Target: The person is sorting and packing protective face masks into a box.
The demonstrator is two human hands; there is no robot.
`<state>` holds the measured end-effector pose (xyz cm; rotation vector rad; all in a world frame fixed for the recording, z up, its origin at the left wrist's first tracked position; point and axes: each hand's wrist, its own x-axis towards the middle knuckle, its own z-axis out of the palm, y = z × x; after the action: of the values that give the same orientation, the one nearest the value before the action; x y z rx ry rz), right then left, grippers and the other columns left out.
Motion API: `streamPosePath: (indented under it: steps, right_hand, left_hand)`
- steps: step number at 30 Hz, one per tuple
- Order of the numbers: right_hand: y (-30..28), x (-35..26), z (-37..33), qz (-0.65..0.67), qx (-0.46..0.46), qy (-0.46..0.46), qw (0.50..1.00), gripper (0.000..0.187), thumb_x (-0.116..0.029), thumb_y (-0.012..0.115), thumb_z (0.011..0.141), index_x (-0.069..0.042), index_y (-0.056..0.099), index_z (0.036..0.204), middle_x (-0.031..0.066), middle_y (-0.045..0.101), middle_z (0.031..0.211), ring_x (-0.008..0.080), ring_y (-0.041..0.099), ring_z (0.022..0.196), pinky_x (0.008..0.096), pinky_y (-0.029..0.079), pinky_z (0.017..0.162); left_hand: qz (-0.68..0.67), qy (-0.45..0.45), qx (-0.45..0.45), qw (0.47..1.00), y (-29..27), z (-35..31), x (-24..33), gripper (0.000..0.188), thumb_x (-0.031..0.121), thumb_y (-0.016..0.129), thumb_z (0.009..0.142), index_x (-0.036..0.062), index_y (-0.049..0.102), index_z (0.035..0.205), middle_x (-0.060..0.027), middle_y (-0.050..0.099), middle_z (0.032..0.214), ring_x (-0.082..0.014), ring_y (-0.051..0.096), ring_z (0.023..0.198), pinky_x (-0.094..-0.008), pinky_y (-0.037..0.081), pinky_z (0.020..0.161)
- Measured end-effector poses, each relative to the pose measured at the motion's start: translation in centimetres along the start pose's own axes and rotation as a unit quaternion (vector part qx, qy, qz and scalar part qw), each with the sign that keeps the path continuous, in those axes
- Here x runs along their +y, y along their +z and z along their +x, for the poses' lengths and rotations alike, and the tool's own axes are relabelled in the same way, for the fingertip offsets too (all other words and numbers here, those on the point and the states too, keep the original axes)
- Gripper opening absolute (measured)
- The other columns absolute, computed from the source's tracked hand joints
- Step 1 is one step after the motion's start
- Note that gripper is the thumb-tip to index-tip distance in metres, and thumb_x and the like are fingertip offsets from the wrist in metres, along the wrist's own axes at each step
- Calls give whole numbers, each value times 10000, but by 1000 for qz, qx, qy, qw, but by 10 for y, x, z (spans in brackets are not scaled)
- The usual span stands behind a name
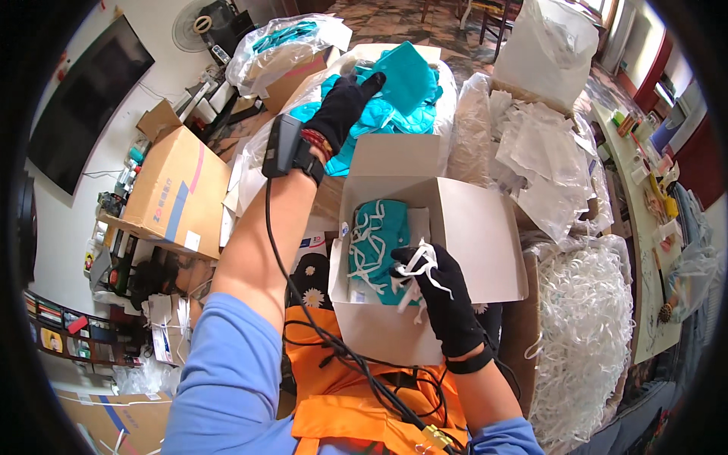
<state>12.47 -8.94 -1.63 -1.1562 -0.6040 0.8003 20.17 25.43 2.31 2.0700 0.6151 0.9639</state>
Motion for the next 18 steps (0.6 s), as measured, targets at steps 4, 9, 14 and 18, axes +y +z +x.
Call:
streamPosePath:
  steps: [4, 9, 14, 18]
  right_hand:
    - [-35, 14, 0, 94, 25, 34, 995, 329, -272, 532, 962, -6, 554, 1155, 91, 641, 966, 195, 612, 918, 328, 497, 825]
    - [-14, -29, 5, 247, 61, 133, 958, 388, -361, 465, 997, -5, 580, 1100, 83, 619, 902, 193, 604, 881, 320, 507, 795]
    - [-5, -22, 1, 232, 65, 100, 965, 428, -396, 504, 977, -3, 571, 1131, 82, 636, 957, 169, 612, 857, 291, 497, 777]
    - [1, -25, -2, 239, 23, 82, 967, 428, -392, 544, 956, -6, 570, 1141, 85, 638, 967, 182, 617, 865, 302, 500, 780]
  left_hand:
    - [-141, 74, -78, 984, 22, -68, 50, 403, 363, 610, 904, -15, 612, 1046, -148, 666, 1031, -248, 641, 927, -331, 493, 835]
    - [-379, -136, -171, 899, -14, -167, 51, 261, 269, 527, 962, 38, 616, 1043, -66, 663, 987, -116, 627, 899, -273, 493, 788]
    - [-202, -43, -247, 947, -39, -241, 4, 246, 199, 520, 961, 41, 613, 1124, -71, 650, 1041, -145, 611, 979, -295, 474, 881]
    - [-261, -121, -311, 906, -55, -285, 58, 317, 94, 592, 891, 17, 567, 1197, -75, 612, 1113, -147, 551, 1087, -294, 418, 971]
